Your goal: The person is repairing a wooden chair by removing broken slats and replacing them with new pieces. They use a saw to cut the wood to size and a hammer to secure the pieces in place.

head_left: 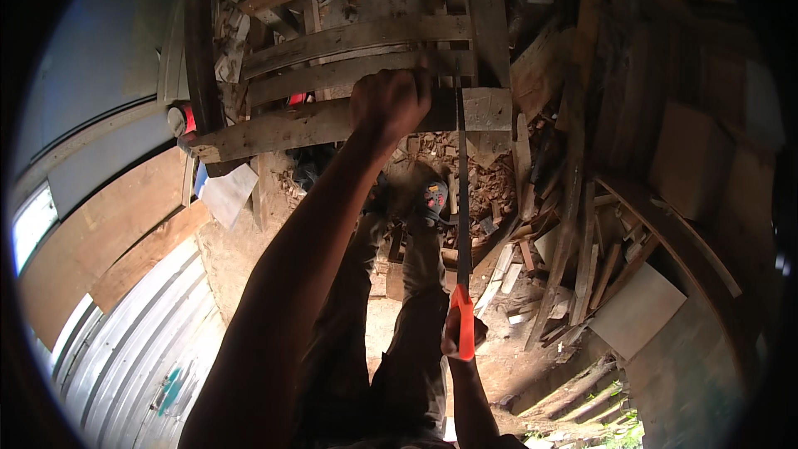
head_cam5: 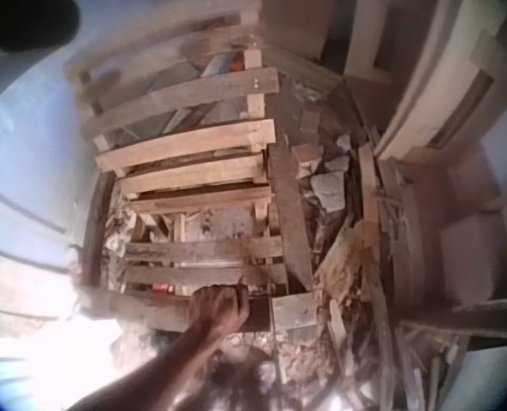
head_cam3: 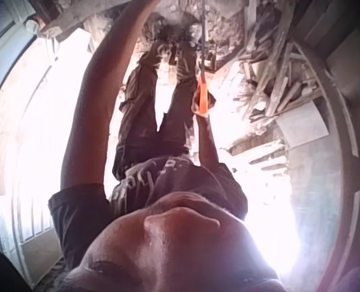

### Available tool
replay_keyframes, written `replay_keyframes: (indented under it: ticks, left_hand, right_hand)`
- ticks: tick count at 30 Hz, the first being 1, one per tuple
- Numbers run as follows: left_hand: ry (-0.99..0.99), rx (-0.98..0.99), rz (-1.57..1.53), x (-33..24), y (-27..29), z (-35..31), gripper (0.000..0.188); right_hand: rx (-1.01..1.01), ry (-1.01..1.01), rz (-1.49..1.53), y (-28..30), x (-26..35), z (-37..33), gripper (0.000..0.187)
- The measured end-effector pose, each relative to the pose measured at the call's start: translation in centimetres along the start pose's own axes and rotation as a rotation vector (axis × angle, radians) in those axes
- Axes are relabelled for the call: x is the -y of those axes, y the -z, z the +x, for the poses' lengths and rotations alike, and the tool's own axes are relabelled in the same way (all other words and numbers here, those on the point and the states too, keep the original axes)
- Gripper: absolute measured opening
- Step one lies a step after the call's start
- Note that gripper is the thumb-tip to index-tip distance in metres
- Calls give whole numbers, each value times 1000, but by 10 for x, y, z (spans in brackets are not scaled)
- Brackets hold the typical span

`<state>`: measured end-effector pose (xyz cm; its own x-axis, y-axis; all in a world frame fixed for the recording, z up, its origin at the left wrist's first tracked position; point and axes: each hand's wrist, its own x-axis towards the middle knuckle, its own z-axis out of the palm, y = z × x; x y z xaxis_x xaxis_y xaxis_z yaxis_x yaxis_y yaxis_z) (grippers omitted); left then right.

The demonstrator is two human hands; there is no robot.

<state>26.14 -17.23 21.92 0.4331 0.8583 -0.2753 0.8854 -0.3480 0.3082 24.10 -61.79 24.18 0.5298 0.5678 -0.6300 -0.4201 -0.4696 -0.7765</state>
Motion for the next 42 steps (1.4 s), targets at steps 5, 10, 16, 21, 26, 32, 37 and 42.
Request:
replay_keyframes:
  ticks: [5, 10, 16, 21, 26, 32, 37, 42]
  left_hand:
    - [-109, -91, 91, 2, -14, 4, 56]
    - [-111, -127, 6, 12, -20, 0, 50]
    - [33, 14, -9, 6, -4, -1, 44]
    - [-93, 163, 189, 2, -5, 6, 40]
    - [-2, -7, -18, 14, -11, -3, 60]
    - [5, 0, 7, 6, -9, 2, 59]
    - [-58, -21, 37, 7, -6, 3, 54]
    - [33, 24, -44, 2, 0, -2, 48]
  right_hand:
    - [-38, 501, -373, -89, 124, 161, 15]
    - [-89, 681, -434, -59, 71, 92, 9]
    - [-90, 459, -424, -15, 23, 46, 19]
    - [-137, 927, -868, -81, 90, 144, 8]
    - [39, 498, -592, -9, 47, 21, 17]
    - [-96, 780, -695, -57, 89, 126, 20]
    - [-68, 762, -625, -59, 69, 113, 24]
    - [33, 394, -513, 30, 13, 5, 55]
